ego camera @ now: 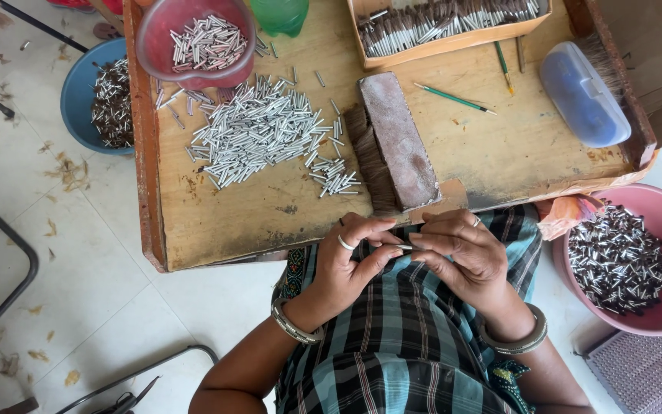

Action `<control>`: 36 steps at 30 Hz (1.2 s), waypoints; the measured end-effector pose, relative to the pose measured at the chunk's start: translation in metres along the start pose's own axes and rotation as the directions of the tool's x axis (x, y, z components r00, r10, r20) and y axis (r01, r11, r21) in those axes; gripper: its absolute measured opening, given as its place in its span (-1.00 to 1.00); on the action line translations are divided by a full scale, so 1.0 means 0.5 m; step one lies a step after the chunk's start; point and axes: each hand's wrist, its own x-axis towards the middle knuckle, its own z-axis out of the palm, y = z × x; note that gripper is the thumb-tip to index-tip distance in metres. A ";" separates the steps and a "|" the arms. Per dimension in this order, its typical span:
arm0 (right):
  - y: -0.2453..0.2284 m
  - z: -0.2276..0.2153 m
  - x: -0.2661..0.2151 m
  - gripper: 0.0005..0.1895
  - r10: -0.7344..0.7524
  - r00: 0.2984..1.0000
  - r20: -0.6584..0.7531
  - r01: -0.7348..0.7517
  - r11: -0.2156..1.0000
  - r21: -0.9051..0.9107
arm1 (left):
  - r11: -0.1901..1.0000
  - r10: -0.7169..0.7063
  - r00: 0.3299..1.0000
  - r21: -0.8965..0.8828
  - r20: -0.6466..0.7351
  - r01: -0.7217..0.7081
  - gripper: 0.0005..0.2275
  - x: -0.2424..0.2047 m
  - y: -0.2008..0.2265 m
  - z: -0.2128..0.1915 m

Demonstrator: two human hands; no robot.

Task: The person sits at a low wooden table and assembles small white cylindrical parts by hand, picking a dark-tipped piece and a white tube from bowls and pressing them together, then placing the joined piece onto a pile on the table. They repeat this assembly cycle continuously, occasionally reaching into the bowls for more parts.

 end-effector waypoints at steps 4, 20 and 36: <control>0.000 0.000 -0.001 -0.78 -0.024 1.000 0.015 0.024 1.000 -0.019 | 0.999 -0.025 1.000 -0.026 0.002 0.025 -0.63 -0.005 -0.007 0.008; -0.006 -0.005 0.001 -0.82 -0.065 0.997 -0.030 0.064 0.997 -0.038 | 0.999 0.025 0.999 0.026 -0.038 -0.024 -0.62 0.001 0.009 0.015; 0.040 0.006 0.008 -0.85 0.206 0.966 0.156 -0.228 0.964 0.137 | 0.968 -0.148 0.982 -0.186 0.121 0.169 -0.65 0.005 -0.086 -0.003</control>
